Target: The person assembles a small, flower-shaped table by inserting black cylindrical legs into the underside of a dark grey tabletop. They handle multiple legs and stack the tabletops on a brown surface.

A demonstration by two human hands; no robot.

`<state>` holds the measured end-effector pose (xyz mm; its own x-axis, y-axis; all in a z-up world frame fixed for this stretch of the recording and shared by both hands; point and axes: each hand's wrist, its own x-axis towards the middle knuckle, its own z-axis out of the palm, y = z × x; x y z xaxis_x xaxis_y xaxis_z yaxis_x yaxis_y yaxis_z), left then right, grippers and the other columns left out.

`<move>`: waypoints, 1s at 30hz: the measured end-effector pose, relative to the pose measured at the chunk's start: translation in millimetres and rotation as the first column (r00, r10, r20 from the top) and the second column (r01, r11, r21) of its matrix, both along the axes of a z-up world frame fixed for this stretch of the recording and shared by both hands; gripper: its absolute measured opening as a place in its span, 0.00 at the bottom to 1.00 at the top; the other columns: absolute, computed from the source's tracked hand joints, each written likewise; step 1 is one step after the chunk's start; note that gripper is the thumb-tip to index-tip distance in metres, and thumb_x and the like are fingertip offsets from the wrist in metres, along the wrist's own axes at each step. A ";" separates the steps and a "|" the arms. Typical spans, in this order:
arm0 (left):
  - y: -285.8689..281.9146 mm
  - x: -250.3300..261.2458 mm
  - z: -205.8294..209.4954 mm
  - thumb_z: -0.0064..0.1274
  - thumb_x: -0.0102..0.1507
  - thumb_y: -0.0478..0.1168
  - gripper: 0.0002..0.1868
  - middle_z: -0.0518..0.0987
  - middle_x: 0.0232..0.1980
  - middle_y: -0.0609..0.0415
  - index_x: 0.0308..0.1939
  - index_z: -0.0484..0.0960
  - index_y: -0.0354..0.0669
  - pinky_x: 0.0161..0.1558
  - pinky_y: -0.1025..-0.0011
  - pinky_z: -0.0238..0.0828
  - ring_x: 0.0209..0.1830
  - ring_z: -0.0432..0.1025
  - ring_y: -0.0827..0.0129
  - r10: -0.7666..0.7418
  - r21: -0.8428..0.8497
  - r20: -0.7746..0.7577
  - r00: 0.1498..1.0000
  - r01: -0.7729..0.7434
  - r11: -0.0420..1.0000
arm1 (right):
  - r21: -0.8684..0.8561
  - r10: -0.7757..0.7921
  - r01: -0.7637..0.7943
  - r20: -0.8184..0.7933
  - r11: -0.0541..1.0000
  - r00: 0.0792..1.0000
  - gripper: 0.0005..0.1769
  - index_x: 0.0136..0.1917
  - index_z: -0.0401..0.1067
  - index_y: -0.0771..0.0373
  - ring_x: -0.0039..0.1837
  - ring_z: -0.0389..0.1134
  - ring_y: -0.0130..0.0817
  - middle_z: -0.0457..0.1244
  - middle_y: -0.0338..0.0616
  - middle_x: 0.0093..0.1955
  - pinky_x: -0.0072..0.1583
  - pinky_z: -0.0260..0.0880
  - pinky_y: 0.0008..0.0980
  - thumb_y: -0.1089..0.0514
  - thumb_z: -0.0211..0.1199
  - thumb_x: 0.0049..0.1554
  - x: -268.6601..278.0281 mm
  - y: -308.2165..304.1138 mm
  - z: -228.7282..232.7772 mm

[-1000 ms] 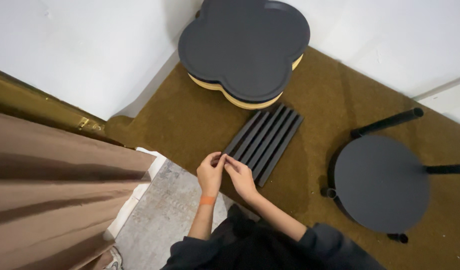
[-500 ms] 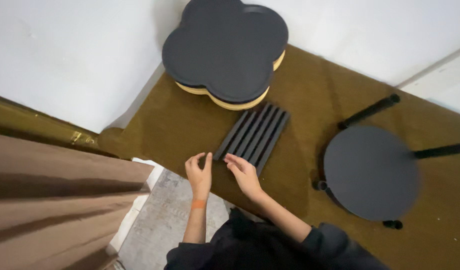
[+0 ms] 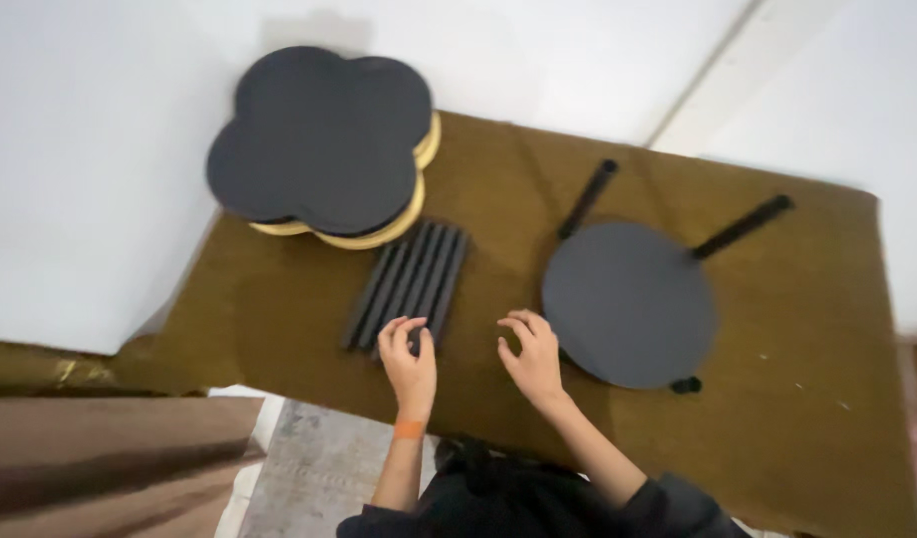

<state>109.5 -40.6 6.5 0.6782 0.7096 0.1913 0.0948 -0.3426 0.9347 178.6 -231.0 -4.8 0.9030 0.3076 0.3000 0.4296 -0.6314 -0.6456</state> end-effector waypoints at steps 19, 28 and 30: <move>-179.0 25.5 -26.8 0.60 0.59 0.37 0.27 0.69 0.63 0.45 0.62 0.71 0.40 0.58 0.61 0.70 0.63 0.67 0.55 -0.286 -0.031 -0.075 0.955 0.285 0.958 | 0.050 0.447 -0.445 -0.170 0.894 0.878 0.09 0.36 0.81 0.64 0.77 0.55 0.53 0.68 0.47 0.65 0.76 0.33 0.68 0.56 0.68 0.46 0.9 -176.8 -8.7; -173.5 40.6 3.9 0.66 0.57 0.42 0.50 0.59 0.77 0.36 0.76 0.53 0.35 0.73 0.57 0.52 0.77 0.55 0.47 -0.474 0.028 -0.040 0.879 0.475 0.879 | -0.270 -0.150 0.217 0.249 0.938 0.957 0.14 0.25 0.74 0.63 0.62 0.71 0.44 0.74 0.41 0.47 0.72 0.61 0.50 0.59 0.65 0.51 -12.4 -267.2 17.2; -173.0 48.5 1.5 0.63 0.62 0.43 0.45 0.61 0.77 0.36 0.76 0.54 0.34 0.73 0.58 0.53 0.77 0.57 0.46 -0.520 -0.033 0.018 0.854 0.521 0.853 | -0.249 -0.172 0.222 0.208 0.943 0.963 0.12 0.28 0.74 0.63 0.63 0.71 0.46 0.73 0.44 0.50 0.71 0.63 0.49 0.58 0.67 0.51 -16.8 -251.8 19.9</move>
<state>158.0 -213.6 8.0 0.9488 0.2597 0.1799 -0.0958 -0.3061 0.9472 161.8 -482.8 15.2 0.8918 0.2206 0.3950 0.3723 -0.8539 -0.3636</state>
